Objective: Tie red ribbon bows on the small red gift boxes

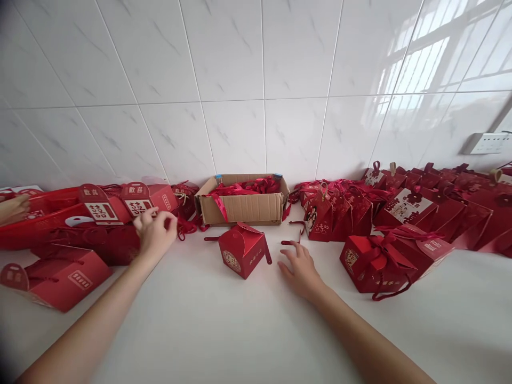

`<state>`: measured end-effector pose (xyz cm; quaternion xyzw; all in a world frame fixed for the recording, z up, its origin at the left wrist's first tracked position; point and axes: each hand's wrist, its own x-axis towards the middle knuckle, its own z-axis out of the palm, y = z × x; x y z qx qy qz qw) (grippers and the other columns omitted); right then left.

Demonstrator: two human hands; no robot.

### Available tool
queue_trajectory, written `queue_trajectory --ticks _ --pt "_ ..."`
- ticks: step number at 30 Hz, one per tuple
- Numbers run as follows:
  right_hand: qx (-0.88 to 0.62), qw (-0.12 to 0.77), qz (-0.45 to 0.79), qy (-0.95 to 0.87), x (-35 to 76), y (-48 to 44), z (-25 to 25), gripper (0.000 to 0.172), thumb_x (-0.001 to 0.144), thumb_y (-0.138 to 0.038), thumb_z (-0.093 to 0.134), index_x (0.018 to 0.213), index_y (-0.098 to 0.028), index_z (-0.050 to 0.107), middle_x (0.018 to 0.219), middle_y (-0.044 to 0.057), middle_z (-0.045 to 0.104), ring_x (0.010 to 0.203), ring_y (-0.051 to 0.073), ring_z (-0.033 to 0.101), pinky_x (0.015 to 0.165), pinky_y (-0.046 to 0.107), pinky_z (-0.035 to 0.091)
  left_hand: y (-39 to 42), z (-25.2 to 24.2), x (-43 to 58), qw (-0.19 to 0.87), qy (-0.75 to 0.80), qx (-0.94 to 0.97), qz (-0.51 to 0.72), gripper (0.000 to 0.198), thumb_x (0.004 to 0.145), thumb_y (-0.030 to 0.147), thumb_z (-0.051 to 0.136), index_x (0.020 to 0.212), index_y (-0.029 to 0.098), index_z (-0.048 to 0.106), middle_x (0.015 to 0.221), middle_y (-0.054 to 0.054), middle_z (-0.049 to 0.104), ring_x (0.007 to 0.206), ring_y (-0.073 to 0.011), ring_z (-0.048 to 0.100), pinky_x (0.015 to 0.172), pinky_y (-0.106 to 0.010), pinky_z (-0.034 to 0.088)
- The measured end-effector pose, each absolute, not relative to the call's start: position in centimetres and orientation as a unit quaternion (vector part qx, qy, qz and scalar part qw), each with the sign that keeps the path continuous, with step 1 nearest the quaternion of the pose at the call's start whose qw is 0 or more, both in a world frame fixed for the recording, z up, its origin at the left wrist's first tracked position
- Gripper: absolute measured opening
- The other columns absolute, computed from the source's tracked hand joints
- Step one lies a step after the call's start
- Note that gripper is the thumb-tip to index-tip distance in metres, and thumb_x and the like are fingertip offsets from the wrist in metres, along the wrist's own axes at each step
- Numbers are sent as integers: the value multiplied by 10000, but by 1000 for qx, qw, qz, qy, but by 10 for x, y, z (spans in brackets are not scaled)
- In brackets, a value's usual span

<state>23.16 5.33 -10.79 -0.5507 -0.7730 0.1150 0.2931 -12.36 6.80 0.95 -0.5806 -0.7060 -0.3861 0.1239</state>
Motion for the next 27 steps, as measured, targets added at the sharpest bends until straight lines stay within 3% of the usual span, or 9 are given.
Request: queue_trajectory --ticks 3,7,9,12,14,18,22,24,27 --pt "-531 446 105 -713 224 58 -73 290 863 -396 467 982 -194 639 1290 160 469 1231 318 412 951 514 406 45 73 -108 23 -632 -599 -492 180 814 332 473 881 182 547 963 -64 600 966 -233 563 888 -398 441" --pt "-417 569 255 -661 200 49 12 328 875 -448 476 1024 -197 627 1123 115 602 1067 253 557 892 420 472 -4 131 -62 -143 -504 -682 -511 157 795 351 569 854 205 573 674 23 560 635 -127 538 640 -249 455" --pt "-333 592 326 -657 186 35 51 329 902 -440 447 1080 -216 610 1112 78 619 1090 207 552 941 369 447 -24 137 -35 -142 -479 -698 -513 137 784 331 598 841 208 583 759 11 602 652 -122 547 611 -237 446" --pt "-243 564 407 -676 172 11 82 282 876 -408 524 1087 -234 594 1073 44 628 1010 162 585 875 303 483 -33 129 -7 -144 -478 -749 -435 156 808 352 566 779 200 580 738 17 579 616 -105 517 534 -213 409" --pt "-219 519 461 -685 169 1 87 224 846 -372 584 997 -209 609 925 28 642 849 130 613 759 259 509 -29 122 1 -175 -473 -770 -390 187 822 356 540 731 194 560 669 30 528 569 -92 475 489 -201 374" --pt "-233 457 518 -685 179 -2 83 170 820 -336 628 854 -171 615 717 -10 574 605 73 547 555 198 468 -16 118 2 -244 -470 -778 -338 265 852 379 494 673 186 524 575 46 428 501 -76 390 442 -196 323" --pt "-194 436 572 -667 193 3 82 141 820 -238 634 944 -191 586 699 -30 553 580 75 578 548 203 476 -14 121 3 -337 -410 -783 -325 190 860 359 506 787 193 561 682 22 557 617 -100 524 545 -207 420" --pt "-152 433 613 -643 202 2 84 115 842 -217 597 955 -210 572 637 -64 498 422 18 466 434 156 387 -15 121 3 -380 -382 -775 -331 133 867 327 501 893 204 544 684 19 585 647 -112 557 587 -217 451" --pt "-130 405 647 -633 220 -3 87 80 863 -261 559 931 -222 575 611 -82 465 313 -34 189 337 139 181 -14 122 -3 -390 -389 -751 -364 147 873 305 491 994 223 506 569 55 486 517 -81 467 493 -183 405"
